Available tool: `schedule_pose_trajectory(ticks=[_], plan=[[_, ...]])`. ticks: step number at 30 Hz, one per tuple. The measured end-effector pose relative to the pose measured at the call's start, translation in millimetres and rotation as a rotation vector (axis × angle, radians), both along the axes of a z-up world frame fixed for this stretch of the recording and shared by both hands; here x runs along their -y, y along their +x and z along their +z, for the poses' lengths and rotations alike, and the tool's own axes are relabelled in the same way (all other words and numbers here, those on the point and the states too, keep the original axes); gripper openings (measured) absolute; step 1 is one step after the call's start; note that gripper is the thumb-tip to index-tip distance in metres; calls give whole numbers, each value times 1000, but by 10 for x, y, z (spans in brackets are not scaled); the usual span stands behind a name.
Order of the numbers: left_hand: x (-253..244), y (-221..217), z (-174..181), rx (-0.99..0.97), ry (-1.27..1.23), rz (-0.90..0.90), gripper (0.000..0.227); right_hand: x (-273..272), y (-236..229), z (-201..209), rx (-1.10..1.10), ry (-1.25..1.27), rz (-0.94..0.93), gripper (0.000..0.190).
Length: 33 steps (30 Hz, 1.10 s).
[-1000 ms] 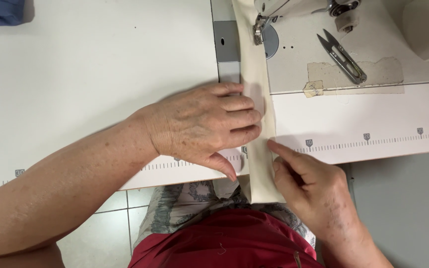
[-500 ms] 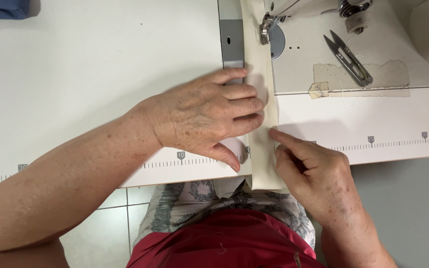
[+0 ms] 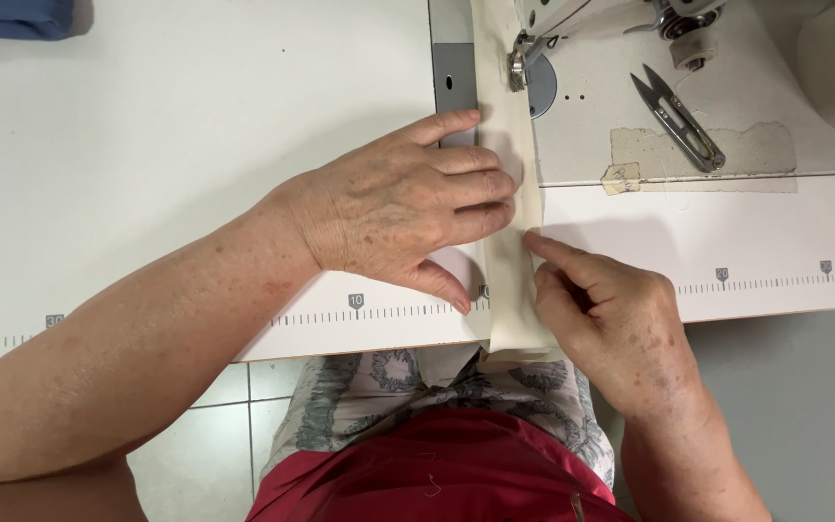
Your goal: The person is folding and aligning a long strip of cream-colored fabric on a sewing machine table.
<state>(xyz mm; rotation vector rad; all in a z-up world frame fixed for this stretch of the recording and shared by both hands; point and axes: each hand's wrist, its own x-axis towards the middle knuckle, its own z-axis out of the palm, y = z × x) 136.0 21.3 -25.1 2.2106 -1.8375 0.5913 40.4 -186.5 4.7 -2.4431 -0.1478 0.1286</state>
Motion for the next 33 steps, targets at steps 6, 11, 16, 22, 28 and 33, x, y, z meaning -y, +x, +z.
schedule_pose_trajectory(ticks=[6, 11, 16, 22, 28, 33], plan=[[-6, 28, -2, -11, -15, 17, 74, -30, 41, 15, 34, 13, 23, 33], [-13, 69, -28, -25, -19, 25, 74, -53, 91, 9, 21, 23, -1, 33], [-20, 90, -27, -31, -15, 34, 76, -85, 128, 17, 40, 43, -7, 33], [-35, 110, -12, 7, -13, 75, 77, -87, 182, -12, 43, 25, -8, 33], [-44, 132, -36, 0, 6, 121, 78, -97, 241, -45, 48, -14, -56, 35], [-50, 143, -45, 39, -25, 133, 81, -96, 276, -70, 139, 7, -2, 32]])
